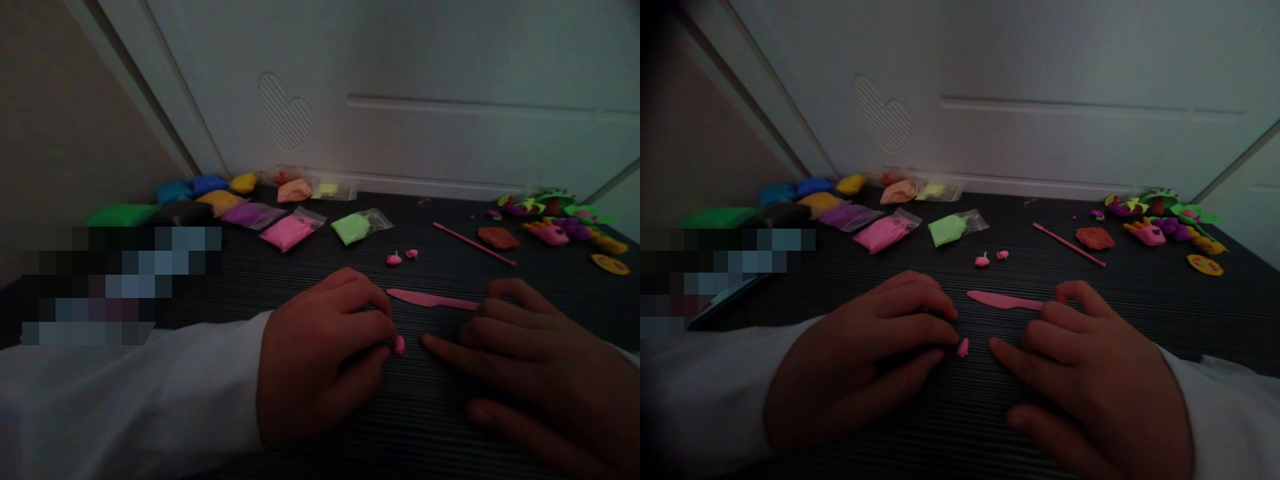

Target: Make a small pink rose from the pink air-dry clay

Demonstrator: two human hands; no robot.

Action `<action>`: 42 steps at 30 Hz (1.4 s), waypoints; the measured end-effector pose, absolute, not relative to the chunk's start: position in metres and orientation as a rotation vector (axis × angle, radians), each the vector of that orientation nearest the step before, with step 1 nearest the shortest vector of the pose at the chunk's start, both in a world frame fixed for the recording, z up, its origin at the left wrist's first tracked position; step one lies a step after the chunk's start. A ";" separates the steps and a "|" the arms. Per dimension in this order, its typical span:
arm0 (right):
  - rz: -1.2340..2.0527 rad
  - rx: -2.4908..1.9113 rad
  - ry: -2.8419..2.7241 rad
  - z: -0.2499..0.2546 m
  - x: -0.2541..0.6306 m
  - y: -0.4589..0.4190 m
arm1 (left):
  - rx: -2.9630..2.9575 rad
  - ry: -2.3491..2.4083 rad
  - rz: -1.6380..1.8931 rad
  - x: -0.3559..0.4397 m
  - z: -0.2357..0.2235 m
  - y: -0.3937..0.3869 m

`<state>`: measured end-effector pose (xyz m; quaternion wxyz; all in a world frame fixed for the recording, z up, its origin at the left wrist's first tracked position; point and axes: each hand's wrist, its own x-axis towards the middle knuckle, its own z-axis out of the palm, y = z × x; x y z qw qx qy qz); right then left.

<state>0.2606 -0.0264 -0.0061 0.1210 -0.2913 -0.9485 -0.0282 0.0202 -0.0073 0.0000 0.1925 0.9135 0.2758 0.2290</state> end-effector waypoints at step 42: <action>-0.194 -0.714 -2.887 0.001 0.266 -0.020 | 2.569 0.758 0.635 0.020 0.000 -0.007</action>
